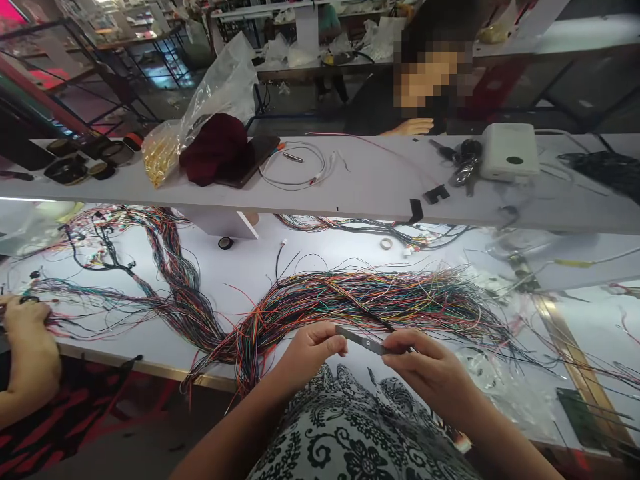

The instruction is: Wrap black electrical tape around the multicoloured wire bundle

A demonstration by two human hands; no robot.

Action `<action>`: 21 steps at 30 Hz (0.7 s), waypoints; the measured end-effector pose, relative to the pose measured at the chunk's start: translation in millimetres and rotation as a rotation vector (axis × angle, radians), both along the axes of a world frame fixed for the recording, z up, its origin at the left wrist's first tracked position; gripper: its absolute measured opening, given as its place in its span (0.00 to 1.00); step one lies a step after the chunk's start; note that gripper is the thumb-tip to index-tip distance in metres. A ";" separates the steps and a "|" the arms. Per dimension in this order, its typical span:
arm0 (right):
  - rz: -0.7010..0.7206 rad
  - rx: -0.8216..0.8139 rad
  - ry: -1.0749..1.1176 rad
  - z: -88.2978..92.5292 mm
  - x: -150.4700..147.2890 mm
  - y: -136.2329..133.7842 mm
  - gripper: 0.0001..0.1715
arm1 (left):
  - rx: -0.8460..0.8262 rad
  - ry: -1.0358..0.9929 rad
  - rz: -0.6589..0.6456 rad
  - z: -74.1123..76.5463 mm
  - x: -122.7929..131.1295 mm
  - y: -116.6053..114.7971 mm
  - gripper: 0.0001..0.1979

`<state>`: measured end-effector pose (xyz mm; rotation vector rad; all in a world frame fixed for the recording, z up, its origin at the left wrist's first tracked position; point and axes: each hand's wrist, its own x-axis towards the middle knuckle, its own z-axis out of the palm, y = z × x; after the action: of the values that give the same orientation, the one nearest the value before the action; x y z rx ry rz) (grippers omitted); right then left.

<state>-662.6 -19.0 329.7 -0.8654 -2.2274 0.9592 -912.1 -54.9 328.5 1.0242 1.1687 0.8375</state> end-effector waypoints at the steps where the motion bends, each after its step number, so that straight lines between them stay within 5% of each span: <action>1: 0.000 0.027 -0.025 -3.7 -2.0 -0.2 0.12 | -0.015 -0.016 0.017 -1.7 -1.3 0.6 0.13; 8: -0.014 0.124 -0.266 -43.5 -32.1 -7.0 0.13 | -0.184 -0.067 0.284 -33.6 -1.7 7.3 0.15; 13: -0.138 0.043 -0.329 -78.2 -43.5 1.1 0.16 | -0.252 -0.028 0.300 -67.6 -15.5 18.7 0.25; 16: -0.222 -0.129 -0.379 -102.5 -30.8 9.3 0.15 | -0.227 0.144 0.440 -93.4 -62.9 43.9 0.28; 21: -0.325 -0.444 -0.467 -141.6 -0.2 6.5 0.19 | -0.139 0.606 0.719 -127.9 -196.8 109.2 0.19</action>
<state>-662.8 -12.5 188.1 -1.7468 -2.1569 1.2017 -1108.8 54.3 200.6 0.7514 2.1561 1.0014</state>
